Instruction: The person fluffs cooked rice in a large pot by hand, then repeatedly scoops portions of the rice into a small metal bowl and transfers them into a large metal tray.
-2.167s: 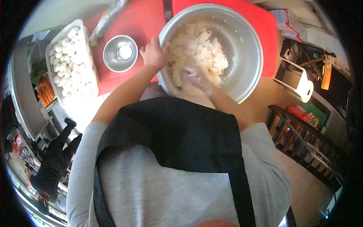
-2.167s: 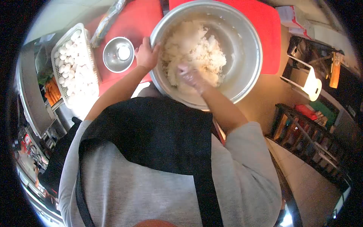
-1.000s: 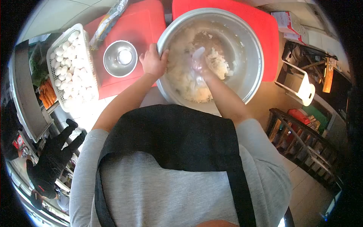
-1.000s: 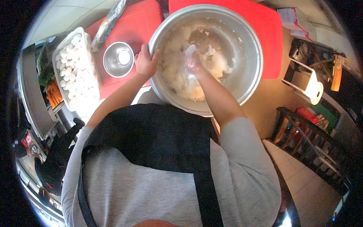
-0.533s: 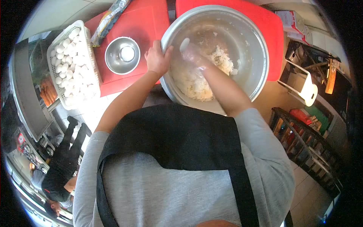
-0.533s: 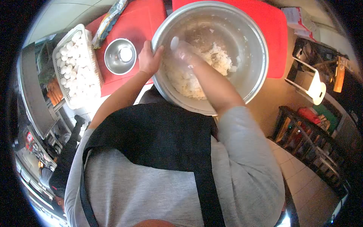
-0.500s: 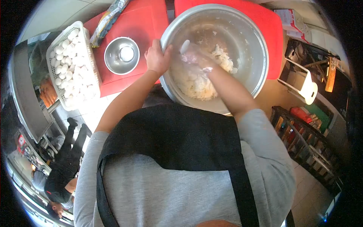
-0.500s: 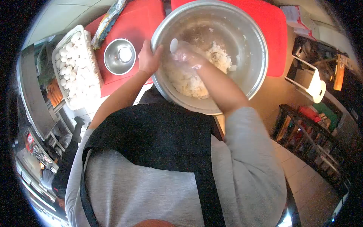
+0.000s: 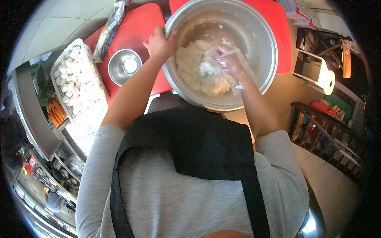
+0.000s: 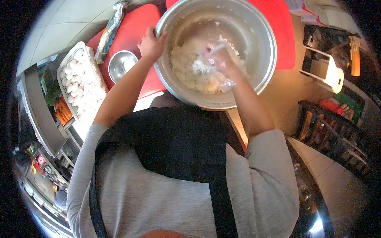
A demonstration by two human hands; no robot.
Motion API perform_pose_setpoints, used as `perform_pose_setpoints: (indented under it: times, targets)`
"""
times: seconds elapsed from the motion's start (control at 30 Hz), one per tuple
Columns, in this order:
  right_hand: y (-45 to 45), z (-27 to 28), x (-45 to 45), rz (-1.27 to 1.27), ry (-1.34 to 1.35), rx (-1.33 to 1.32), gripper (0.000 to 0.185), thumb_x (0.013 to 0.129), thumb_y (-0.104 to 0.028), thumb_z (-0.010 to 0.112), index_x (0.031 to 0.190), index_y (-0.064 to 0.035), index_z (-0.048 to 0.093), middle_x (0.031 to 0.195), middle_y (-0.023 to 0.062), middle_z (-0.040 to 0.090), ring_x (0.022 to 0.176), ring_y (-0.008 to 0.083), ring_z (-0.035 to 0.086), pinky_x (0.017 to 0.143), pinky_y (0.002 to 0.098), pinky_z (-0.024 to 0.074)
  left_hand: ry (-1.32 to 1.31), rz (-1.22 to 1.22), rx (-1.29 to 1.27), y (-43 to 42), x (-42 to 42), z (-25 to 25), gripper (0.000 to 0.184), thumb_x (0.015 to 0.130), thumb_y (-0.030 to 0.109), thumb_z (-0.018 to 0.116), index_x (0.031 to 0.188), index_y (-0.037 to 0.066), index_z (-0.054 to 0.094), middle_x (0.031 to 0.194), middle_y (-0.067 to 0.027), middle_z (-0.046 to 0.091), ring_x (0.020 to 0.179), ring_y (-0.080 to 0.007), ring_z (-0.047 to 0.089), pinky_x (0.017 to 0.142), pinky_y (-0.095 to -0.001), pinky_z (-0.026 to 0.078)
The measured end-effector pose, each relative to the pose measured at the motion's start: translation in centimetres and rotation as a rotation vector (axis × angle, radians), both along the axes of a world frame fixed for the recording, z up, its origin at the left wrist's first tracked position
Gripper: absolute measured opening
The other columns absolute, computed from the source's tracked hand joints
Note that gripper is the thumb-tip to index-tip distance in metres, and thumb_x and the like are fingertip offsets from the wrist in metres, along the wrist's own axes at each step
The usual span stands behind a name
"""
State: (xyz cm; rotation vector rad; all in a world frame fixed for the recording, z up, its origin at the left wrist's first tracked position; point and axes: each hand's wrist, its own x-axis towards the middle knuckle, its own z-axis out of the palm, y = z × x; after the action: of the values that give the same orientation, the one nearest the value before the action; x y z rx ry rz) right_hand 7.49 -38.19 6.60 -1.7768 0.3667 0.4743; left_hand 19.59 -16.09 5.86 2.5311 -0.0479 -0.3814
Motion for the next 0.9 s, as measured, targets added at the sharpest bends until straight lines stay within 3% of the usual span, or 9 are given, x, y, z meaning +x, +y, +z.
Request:
perform_pose_setpoints:
  times: [0.13,0.23,0.33,0.47,0.6,0.7,0.73,0.87,0.9]
  targets:
    - [1.7,-2.2,-6.9,0.332,-0.455,-0.294,0.015,0.076,-0.017,0.055,0.068,-0.0071,0.048,0.061,0.0069,0.045,0.058,0.0181,0.047,0.057,0.0305,0.0396,0.012,-0.029,0.048,0.0,-0.2,0.1,0.049,0.078,0.046,0.055,0.11,0.009,0.048,0.099,-0.0134,0.06,0.104,-0.0283,0.051,0.098,-0.0549,0.021]
    - [-0.4,-5.6,-5.9,0.186,-0.21,-0.361,0.01,0.073,-0.014,0.054,0.068,-0.0085,0.047,0.061,0.0057,0.045,0.058,0.0199,0.048,0.059,0.0298,0.0408,-0.003,-0.036,0.055,-0.1,-0.3,0.6,0.048,0.078,0.046,0.055,0.109,0.009,0.048,0.099,-0.0131,0.06,0.104,-0.028,0.051,0.098,-0.0549,0.021]
    - [-0.1,3.2,-3.7,0.009,-0.125,0.059,0.01,0.075,-0.017,0.055,0.077,-0.0074,0.053,0.066,0.0064,0.051,0.066,0.0206,0.052,0.065,0.0301,0.044,-0.062,-0.04,0.092,-0.2,-0.1,0.3,0.048,0.079,0.047,0.054,0.109,0.01,0.048,0.098,-0.0137,0.061,0.1,-0.0294,0.054,0.094,-0.0536,0.025]
    - [1.9,-4.4,-9.0,0.153,-0.454,-0.252,0.012,0.076,-0.016,0.059,0.083,-0.0065,0.057,0.08,0.0068,0.057,0.075,0.0182,0.054,0.071,0.0296,0.0455,-0.084,-0.039,0.075,-0.1,-0.2,0.0,0.048,0.079,0.047,0.053,0.109,0.01,0.048,0.097,-0.0147,0.062,0.096,-0.0315,0.056,0.093,-0.053,0.027]
    - [0.8,3.9,-5.6,0.136,-0.098,-0.114,0.013,0.079,-0.016,0.058,0.083,-0.0047,0.058,0.086,0.0083,0.058,0.078,0.018,0.055,0.072,0.0314,0.0457,-0.082,-0.048,0.099,-0.1,-0.2,-0.5,0.048,0.079,0.046,0.053,0.108,0.009,0.048,0.098,-0.0151,0.061,0.098,-0.0308,0.055,0.094,-0.0529,0.025]
    - [-0.2,1.9,-7.8,0.211,-0.039,-0.553,0.009,0.079,-0.016,0.052,0.077,-0.0083,0.056,0.072,0.0085,0.054,0.066,0.0202,0.053,0.06,0.032,0.0438,-0.001,-0.051,0.062,0.1,-0.1,-0.3,0.049,0.078,0.045,0.054,0.109,0.008,0.047,0.101,-0.0147,0.059,0.103,-0.0289,0.052,0.098,-0.0533,0.021]
    - [-0.1,-3.4,-11.4,0.19,-0.31,-0.472,0.01,0.08,-0.017,0.051,0.077,-0.0089,0.057,0.068,0.0093,0.054,0.065,0.021,0.053,0.059,0.0322,0.0442,0.005,-0.054,0.048,0.1,-0.1,-0.3,0.049,0.078,0.045,0.053,0.109,0.008,0.047,0.101,-0.0148,0.06,0.103,-0.0291,0.052,0.098,-0.0532,0.022]
    - [1.2,3.2,-6.3,0.235,0.224,-0.532,0.022,0.08,-0.027,0.053,0.085,-0.007,0.061,0.078,0.0082,0.06,0.072,0.02,0.057,0.066,0.0317,0.0466,0.017,-0.035,0.019,0.1,-0.1,0.0,0.049,0.078,0.044,0.054,0.109,0.007,0.048,0.099,-0.0152,0.06,0.101,-0.0296,0.053,0.098,-0.0531,0.022]
    - [-1.9,0.1,-6.3,-0.078,0.173,-0.242,0.027,0.079,-0.032,0.054,0.085,-0.006,0.061,0.08,0.0076,0.06,0.074,0.0201,0.057,0.066,0.0321,0.0466,0.016,-0.013,0.014,0.2,-0.1,0.1,0.049,0.078,0.044,0.054,0.109,0.007,0.048,0.099,-0.0152,0.06,0.101,-0.0296,0.053,0.098,-0.0529,0.022]
